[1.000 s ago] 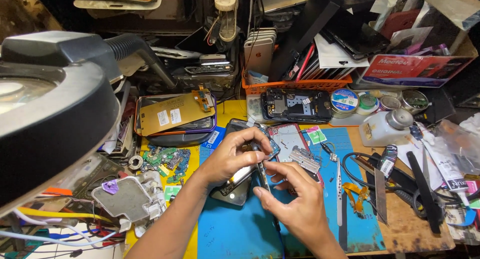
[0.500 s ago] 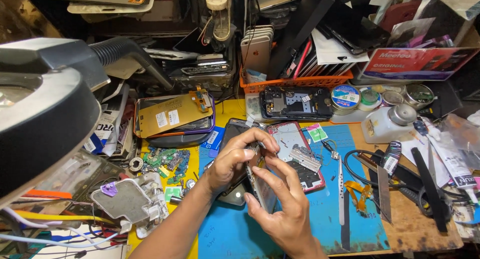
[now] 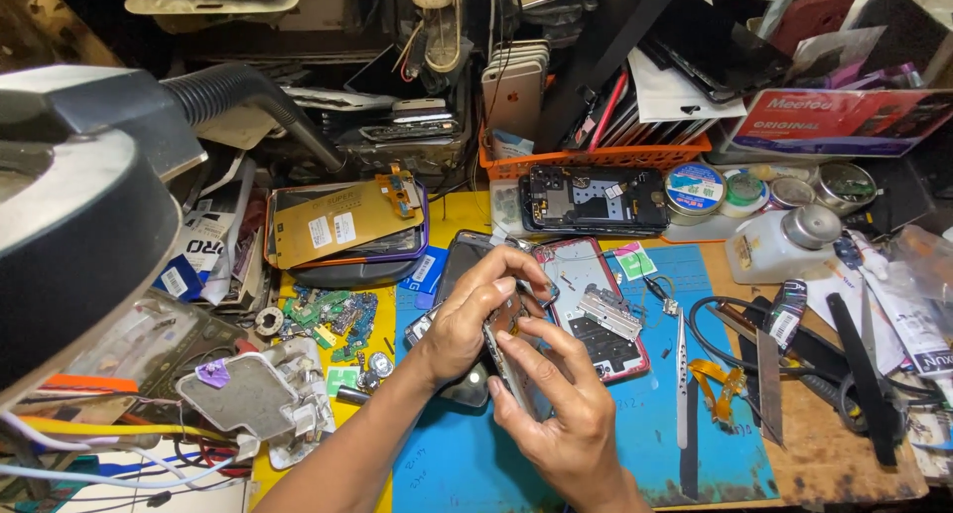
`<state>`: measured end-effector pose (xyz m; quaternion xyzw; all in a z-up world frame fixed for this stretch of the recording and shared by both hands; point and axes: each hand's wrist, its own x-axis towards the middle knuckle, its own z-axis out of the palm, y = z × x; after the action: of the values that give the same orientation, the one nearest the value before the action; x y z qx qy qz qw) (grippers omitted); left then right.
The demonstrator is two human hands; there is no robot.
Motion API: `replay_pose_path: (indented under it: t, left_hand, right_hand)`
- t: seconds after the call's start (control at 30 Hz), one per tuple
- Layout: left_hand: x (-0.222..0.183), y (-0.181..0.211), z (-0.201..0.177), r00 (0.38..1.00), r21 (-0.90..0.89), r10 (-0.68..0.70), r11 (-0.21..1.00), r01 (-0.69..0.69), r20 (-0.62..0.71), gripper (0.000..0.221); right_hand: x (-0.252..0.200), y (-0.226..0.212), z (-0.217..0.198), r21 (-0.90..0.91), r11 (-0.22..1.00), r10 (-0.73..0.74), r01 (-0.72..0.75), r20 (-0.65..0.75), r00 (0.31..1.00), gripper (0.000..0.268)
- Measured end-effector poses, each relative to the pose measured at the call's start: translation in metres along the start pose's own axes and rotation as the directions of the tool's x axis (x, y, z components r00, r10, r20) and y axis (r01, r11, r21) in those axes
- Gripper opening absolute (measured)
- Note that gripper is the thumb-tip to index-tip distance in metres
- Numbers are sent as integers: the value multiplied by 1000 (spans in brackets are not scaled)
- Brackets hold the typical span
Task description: Reassembling the internal components of a smartphone, specifically connecting ribbon cables and seating the motherboard into the chassis.
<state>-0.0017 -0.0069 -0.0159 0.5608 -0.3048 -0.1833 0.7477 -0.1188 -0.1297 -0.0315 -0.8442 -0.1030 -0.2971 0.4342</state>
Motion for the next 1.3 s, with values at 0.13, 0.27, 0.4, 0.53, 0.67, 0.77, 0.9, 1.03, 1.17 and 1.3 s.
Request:
replay_pose_path:
  t: [0.13, 0.27, 0.4, 0.53, 0.67, 0.77, 0.9, 1.03, 1.17, 1.3]
  left_hand:
    - [2, -2, 1, 1000, 8, -16, 1000, 15, 25, 37]
    - [3, 3, -2, 998, 79, 50, 995, -54, 49, 33]
    - [4, 4, -12, 985, 155, 62, 984, -87, 161, 25]
    - [4, 8, -23, 977, 133, -18, 991, -11, 215, 19]
    - [4, 14, -28, 953, 193, -120, 979, 67, 277, 20]
    - [5, 19, -26, 945, 197, -139, 977, 82, 297, 20]
    - [6, 17, -23, 952, 255, -150, 964, 80, 267, 19]
    - [7, 17, -22, 959, 308, -143, 949, 63, 246, 19]
    - [6, 17, -23, 957, 329, -132, 943, 41, 259, 22]
    - [5, 18, -18, 968, 344, -150, 936, 73, 203, 22]
  right_hand:
    - [3, 0, -6, 52, 996, 67, -67, 6, 998, 45]
    - [7, -1, -8, 113, 985, 132, -132, 7, 991, 42]
    - [3, 11, -13, 397, 833, 367, -384, 122, 922, 41]
    - [-2, 25, -15, 615, 684, 349, -392, 197, 916, 38]
    - [-4, 28, -16, 719, 539, 377, -438, 259, 889, 37]
    - [-7, 33, -14, 748, 477, 397, -462, 285, 872, 38]
    - [-10, 39, -15, 712, 474, 435, -519, 323, 841, 42]
    - [-3, 33, -21, 648, 486, 482, -587, 362, 798, 44]
    - [2, 27, -25, 614, 507, 494, -605, 368, 788, 40]
    - [6, 21, -33, 560, 545, 512, -624, 367, 777, 41]
